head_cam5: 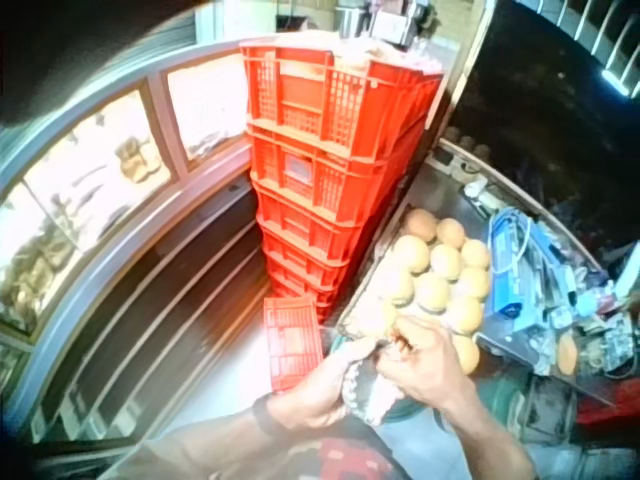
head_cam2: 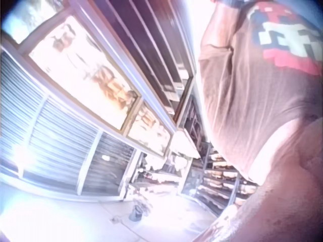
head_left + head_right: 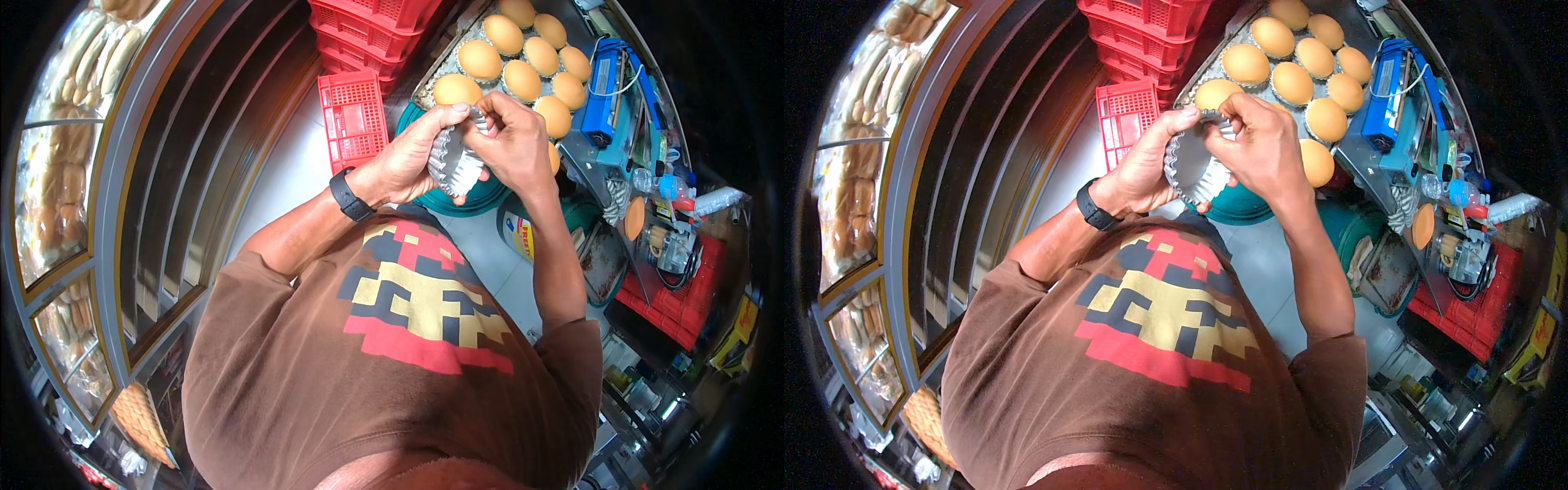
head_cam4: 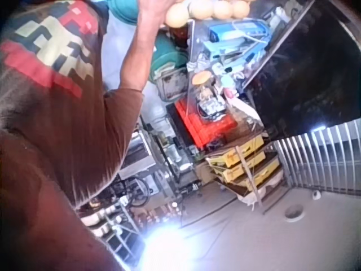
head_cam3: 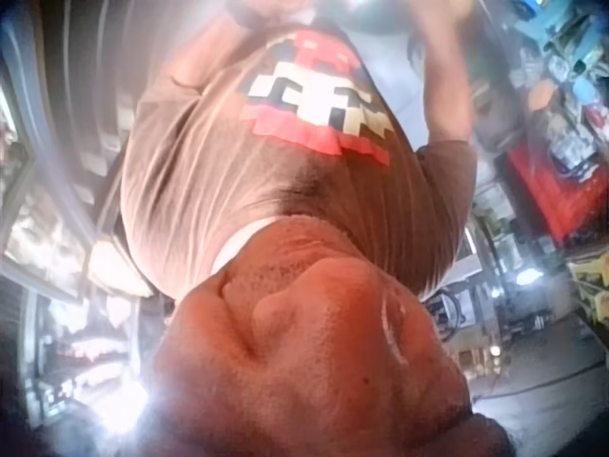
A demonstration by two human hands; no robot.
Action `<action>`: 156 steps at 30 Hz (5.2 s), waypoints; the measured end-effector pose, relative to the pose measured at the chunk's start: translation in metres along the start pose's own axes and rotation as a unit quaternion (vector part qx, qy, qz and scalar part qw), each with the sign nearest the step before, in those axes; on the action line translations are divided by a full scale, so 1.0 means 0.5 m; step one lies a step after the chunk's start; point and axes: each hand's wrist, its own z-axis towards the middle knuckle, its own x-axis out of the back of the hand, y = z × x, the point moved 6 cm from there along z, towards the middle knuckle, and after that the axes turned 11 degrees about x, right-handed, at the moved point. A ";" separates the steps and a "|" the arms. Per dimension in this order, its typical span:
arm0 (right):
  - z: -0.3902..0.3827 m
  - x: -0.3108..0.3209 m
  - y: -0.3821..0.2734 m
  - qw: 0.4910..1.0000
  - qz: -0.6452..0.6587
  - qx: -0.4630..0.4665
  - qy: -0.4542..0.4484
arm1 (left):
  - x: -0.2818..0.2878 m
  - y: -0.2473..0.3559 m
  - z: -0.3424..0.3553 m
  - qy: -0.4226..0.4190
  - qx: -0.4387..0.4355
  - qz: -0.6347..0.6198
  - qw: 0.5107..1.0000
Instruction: The person picks up a tray of bread rolls from a rack, transfers several rolls into individual paper liners by hand, and then carries the container of liners to an industrial oven where they open the door to place the rolls inside.
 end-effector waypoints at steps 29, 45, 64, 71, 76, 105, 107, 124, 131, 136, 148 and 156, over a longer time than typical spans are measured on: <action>-0.074 0.028 0.095 0.974 0.197 -0.106 -0.019 | -0.033 -0.033 0.057 0.019 0.049 0.085 0.995; -0.105 0.022 0.118 0.914 0.361 -0.182 0.039 | -0.025 -0.050 0.075 0.013 0.039 0.062 0.997; -0.125 0.013 0.132 0.937 0.286 -0.162 0.118 | -0.006 -0.060 0.063 0.007 -0.075 0.014 0.997; -0.097 -0.017 0.120 0.948 0.272 -0.137 0.097 | 0.006 -0.070 0.065 0.012 -0.075 0.028 0.997; -0.135 -0.001 0.160 0.953 0.221 -0.184 0.096 | -0.007 -0.067 0.055 0.000 -0.078 0.045 0.996; -0.057 0.087 0.065 0.999 -0.003 -0.022 -0.042 | -0.016 -0.087 0.095 -0.012 0.139 -0.017 0.990; -0.062 0.093 0.073 0.998 0.028 -0.039 -0.043 | -0.020 -0.088 0.096 0.001 0.149 -0.061 0.987; -0.114 0.077 0.135 0.990 0.059 -0.118 0.049 | -0.021 -0.095 0.109 -0.067 0.141 -0.044 0.987; -0.122 0.053 0.123 0.997 0.051 -0.060 0.022 | 0.005 -0.108 0.110 0.006 0.154 -0.046 0.987; -0.120 0.042 0.128 0.988 0.081 -0.130 -0.008 | 0.006 -0.124 0.116 0.022 0.168 -0.045 0.984; -0.469 0.202 0.513 0.915 0.045 -0.262 0.302 | 0.085 -0.078 0.028 0.118 -0.001 -0.036 0.992; -0.589 0.198 0.705 0.856 0.096 -0.392 0.323 | 0.129 -0.094 -0.023 0.202 -0.074 -0.040 0.976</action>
